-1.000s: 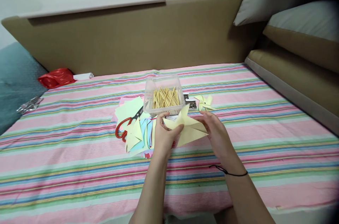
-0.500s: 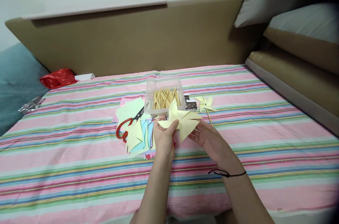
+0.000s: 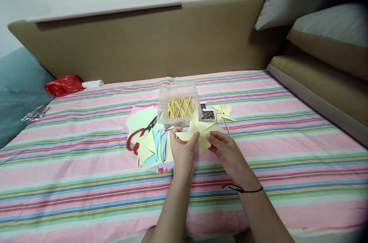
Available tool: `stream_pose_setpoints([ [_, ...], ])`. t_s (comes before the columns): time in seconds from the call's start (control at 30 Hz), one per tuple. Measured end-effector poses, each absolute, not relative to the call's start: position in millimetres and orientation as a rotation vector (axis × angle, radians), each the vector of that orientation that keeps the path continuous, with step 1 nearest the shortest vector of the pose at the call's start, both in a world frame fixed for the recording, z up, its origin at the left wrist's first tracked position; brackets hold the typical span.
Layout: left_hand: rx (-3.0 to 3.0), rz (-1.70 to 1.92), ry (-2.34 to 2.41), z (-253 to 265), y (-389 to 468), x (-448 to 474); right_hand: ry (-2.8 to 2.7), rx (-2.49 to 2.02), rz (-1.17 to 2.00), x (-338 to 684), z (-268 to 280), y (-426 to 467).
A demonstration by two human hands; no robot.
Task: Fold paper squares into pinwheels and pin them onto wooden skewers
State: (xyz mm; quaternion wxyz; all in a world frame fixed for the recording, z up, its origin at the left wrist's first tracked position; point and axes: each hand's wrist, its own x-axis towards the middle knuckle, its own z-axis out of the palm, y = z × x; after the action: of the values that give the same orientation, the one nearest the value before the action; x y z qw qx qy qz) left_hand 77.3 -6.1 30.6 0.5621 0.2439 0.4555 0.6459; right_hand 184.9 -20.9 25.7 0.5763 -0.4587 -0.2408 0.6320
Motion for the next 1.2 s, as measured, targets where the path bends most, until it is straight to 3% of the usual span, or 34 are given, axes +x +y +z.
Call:
stream_pose_setpoints([
  [0.47,0.654,1.480,1.188,34,-10,79,-0.565,-1.184,1.231,177,16,-19],
  [1.2,0.628,1.509,1.104,31,-9,81,-0.671,-1.191,1.143,174,13,-18],
])
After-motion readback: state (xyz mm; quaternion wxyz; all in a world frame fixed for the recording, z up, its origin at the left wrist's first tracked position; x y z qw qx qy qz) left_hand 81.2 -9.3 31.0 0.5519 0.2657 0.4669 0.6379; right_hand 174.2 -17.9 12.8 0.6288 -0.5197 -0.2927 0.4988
